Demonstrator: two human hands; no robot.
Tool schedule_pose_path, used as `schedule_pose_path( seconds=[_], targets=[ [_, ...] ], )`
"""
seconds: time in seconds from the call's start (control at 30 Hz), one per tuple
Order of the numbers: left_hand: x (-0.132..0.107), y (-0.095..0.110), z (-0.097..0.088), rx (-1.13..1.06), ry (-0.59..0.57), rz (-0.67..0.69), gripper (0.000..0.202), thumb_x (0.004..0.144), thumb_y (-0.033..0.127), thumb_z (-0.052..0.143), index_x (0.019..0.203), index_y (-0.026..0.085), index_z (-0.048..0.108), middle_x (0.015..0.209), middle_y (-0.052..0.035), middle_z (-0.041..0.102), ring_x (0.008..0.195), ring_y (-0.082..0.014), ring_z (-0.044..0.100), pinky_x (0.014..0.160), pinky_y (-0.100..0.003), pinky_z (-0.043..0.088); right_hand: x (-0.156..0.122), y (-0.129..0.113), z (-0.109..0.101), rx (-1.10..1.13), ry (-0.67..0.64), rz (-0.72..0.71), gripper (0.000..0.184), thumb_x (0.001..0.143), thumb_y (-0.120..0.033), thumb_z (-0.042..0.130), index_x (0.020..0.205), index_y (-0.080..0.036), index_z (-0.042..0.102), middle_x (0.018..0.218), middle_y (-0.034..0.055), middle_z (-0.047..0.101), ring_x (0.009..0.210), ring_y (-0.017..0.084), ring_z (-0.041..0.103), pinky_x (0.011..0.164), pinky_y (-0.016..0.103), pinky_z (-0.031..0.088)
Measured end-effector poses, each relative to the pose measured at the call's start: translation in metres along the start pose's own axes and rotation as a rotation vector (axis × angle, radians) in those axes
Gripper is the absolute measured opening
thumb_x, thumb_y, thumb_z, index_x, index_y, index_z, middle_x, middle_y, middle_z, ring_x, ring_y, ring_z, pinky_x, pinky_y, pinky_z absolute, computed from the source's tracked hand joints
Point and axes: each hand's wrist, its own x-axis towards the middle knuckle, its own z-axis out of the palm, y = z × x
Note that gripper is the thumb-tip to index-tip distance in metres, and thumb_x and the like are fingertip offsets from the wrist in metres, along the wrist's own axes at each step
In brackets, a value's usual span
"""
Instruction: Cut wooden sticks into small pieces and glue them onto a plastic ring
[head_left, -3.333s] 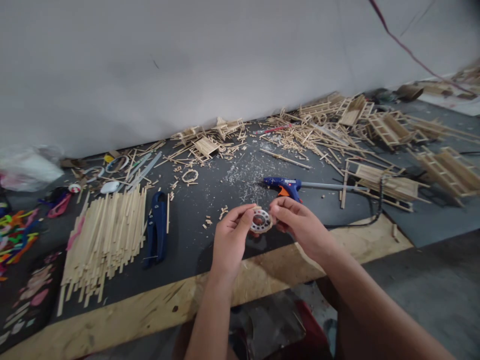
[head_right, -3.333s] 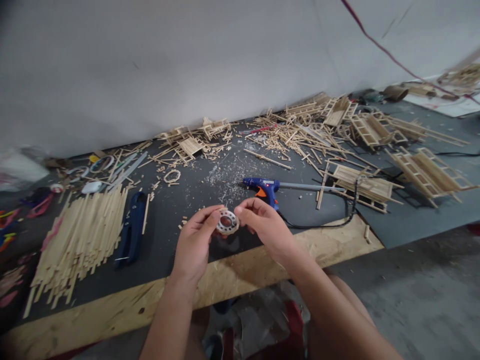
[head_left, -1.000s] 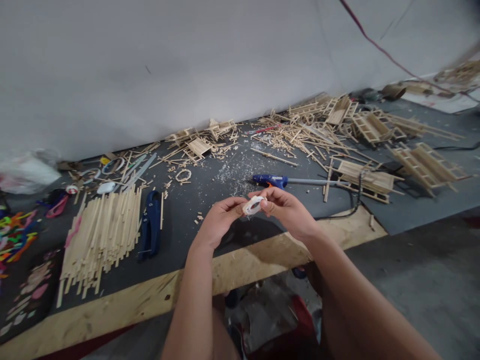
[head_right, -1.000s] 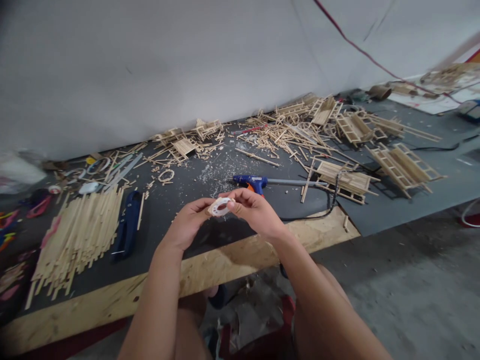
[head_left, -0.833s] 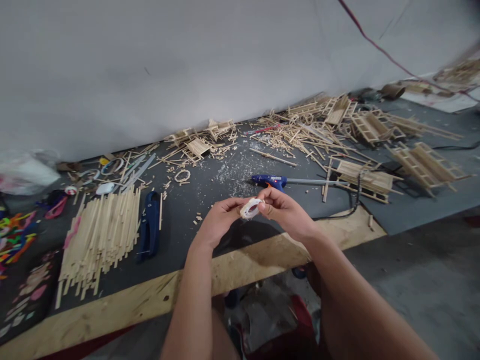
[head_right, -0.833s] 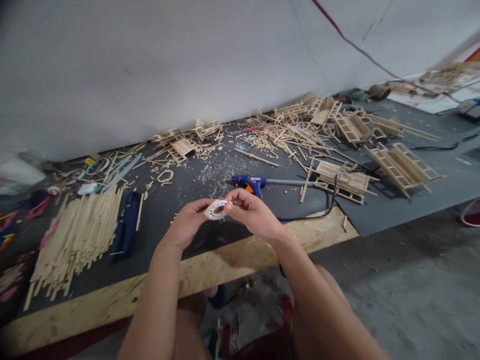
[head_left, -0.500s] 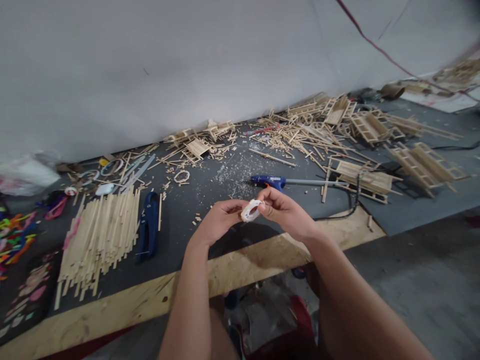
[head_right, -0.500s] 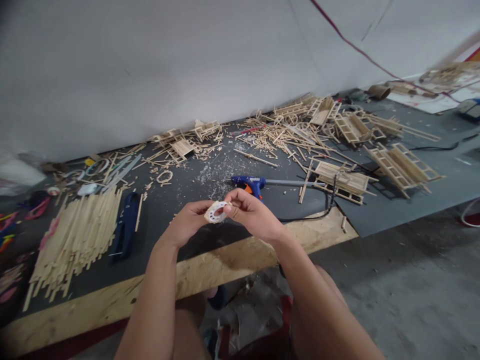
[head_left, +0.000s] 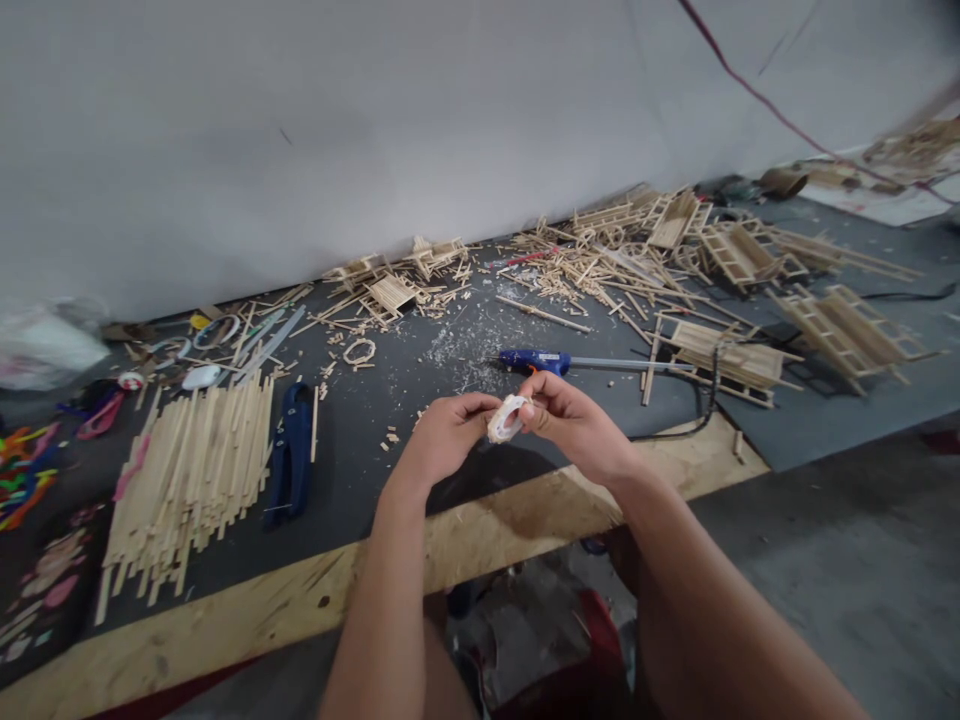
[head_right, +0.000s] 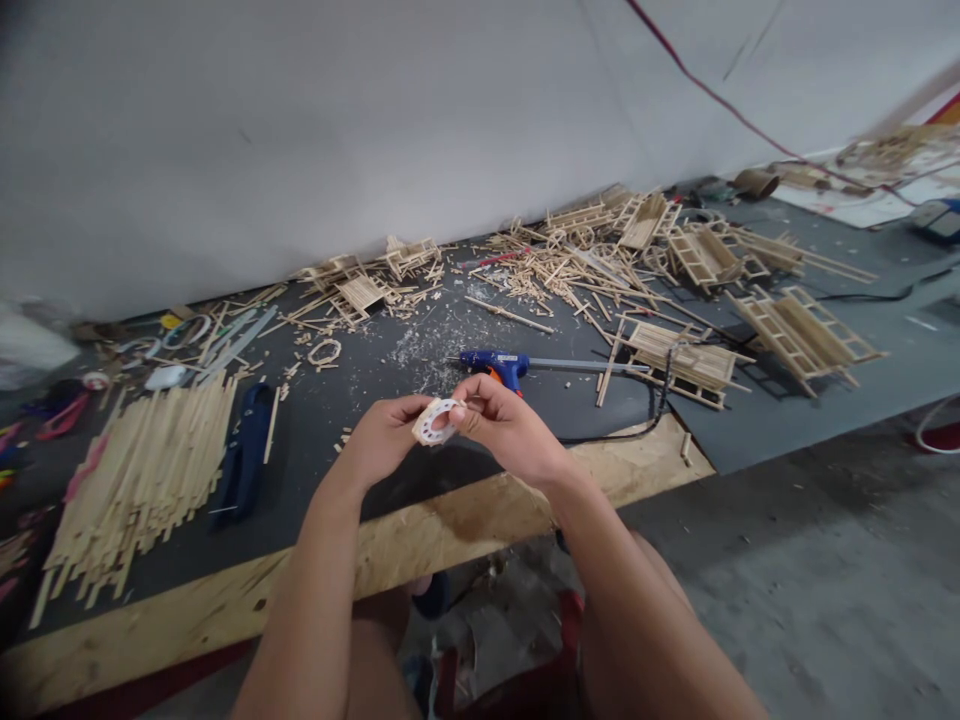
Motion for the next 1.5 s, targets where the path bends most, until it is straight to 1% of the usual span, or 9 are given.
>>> schedule_pose_path(
  seconds=[0.33, 0.43, 0.6, 0.7, 0.8, 0.97, 1.17, 1.33, 1.5],
  targets=[
    [0.007, -0.005, -0.002, 0.16, 0.112, -0.028, 0.024, 0.079, 0.036, 0.05, 0.08, 0.02, 0.068, 0.075, 0.0003, 0.069, 0.068, -0.015, 0.059, 0.064, -0.024, 0.042, -0.003, 0.003, 0.006, 0.087, -0.103, 0.059, 0.013, 0.081, -0.03, 0.06, 0.084, -0.019, 0.053, 0.076, -0.0009, 0.063, 0.071, 0.01, 0.059, 0.073, 0.026, 0.046],
    [0.006, -0.005, -0.003, 0.099, 0.057, -0.024, 0.023, 0.079, 0.035, 0.05, 0.081, 0.02, 0.068, 0.078, 0.0, 0.069, 0.072, -0.0154, 0.059, 0.067, -0.025, 0.043, -0.003, 0.004, 0.006, 0.084, -0.084, 0.048, 0.013, 0.081, -0.031, 0.06, 0.083, -0.019, 0.054, 0.074, -0.0015, 0.062, 0.068, 0.009, 0.056, 0.071, 0.025, 0.045],
    [0.0, 0.0, -0.002, -0.072, -0.143, -0.013, 0.028, 0.083, 0.028, 0.043, 0.099, 0.024, 0.065, 0.089, -0.0008, 0.068, 0.078, -0.0151, 0.058, 0.073, -0.028, 0.043, -0.002, 0.006, 0.002, 0.075, 0.003, 0.04, 0.012, 0.082, -0.03, 0.06, 0.083, -0.02, 0.054, 0.073, -0.0021, 0.06, 0.064, 0.009, 0.051, 0.064, 0.023, 0.042],
    [-0.003, 0.003, 0.0, -0.089, -0.235, 0.0, 0.024, 0.082, 0.027, 0.046, 0.095, 0.023, 0.066, 0.087, -0.0009, 0.067, 0.077, -0.0145, 0.057, 0.074, -0.027, 0.042, -0.003, 0.004, 0.0, 0.105, 0.002, 0.058, 0.012, 0.082, -0.03, 0.06, 0.085, -0.02, 0.054, 0.075, -0.0014, 0.061, 0.066, 0.01, 0.053, 0.065, 0.024, 0.042],
    [-0.005, 0.003, 0.0, -0.109, -0.264, 0.0, 0.021, 0.081, 0.032, 0.05, 0.092, 0.023, 0.066, 0.087, -0.0014, 0.067, 0.079, -0.0148, 0.057, 0.074, -0.027, 0.042, -0.003, 0.001, -0.001, 0.139, 0.008, 0.072, 0.012, 0.08, -0.03, 0.062, 0.083, -0.02, 0.054, 0.074, -0.0017, 0.061, 0.064, 0.01, 0.054, 0.064, 0.024, 0.043],
    [-0.006, -0.001, -0.005, -0.191, -0.267, -0.031, 0.025, 0.081, 0.038, 0.053, 0.093, 0.021, 0.066, 0.09, -0.004, 0.067, 0.082, -0.0151, 0.058, 0.076, -0.028, 0.042, -0.003, -0.001, -0.005, 0.227, 0.029, 0.117, 0.015, 0.079, -0.03, 0.063, 0.084, -0.021, 0.052, 0.075, -0.0012, 0.063, 0.065, 0.012, 0.058, 0.063, 0.027, 0.046],
    [-0.009, -0.003, -0.009, -0.261, -0.191, 0.0, 0.024, 0.082, 0.039, 0.052, 0.086, 0.019, 0.066, 0.081, -0.0033, 0.066, 0.077, -0.0141, 0.058, 0.075, -0.028, 0.044, -0.005, -0.002, -0.008, 0.283, 0.029, 0.13, 0.014, 0.079, -0.027, 0.063, 0.084, -0.023, 0.05, 0.075, -0.0017, 0.064, 0.076, 0.014, 0.064, 0.078, 0.032, 0.048],
    [-0.009, -0.002, -0.006, -0.304, -0.14, -0.02, 0.025, 0.081, 0.039, 0.052, 0.075, 0.018, 0.064, 0.072, -0.0015, 0.064, 0.068, -0.0124, 0.055, 0.07, -0.027, 0.043, -0.008, -0.003, -0.004, 0.241, 0.019, 0.132, 0.016, 0.078, -0.028, 0.064, 0.085, -0.023, 0.05, 0.073, -0.0015, 0.065, 0.081, 0.017, 0.066, 0.075, 0.032, 0.05],
    [-0.006, -0.005, -0.003, -0.337, -0.134, -0.106, 0.023, 0.079, 0.039, 0.054, 0.075, 0.019, 0.064, 0.067, -0.0004, 0.063, 0.063, -0.0114, 0.053, 0.065, -0.026, 0.043, -0.007, -0.004, -0.001, 0.237, -0.006, 0.086, 0.013, 0.08, -0.028, 0.062, 0.085, -0.024, 0.051, 0.073, -0.0024, 0.065, 0.075, 0.015, 0.066, 0.072, 0.031, 0.05]
  ],
)
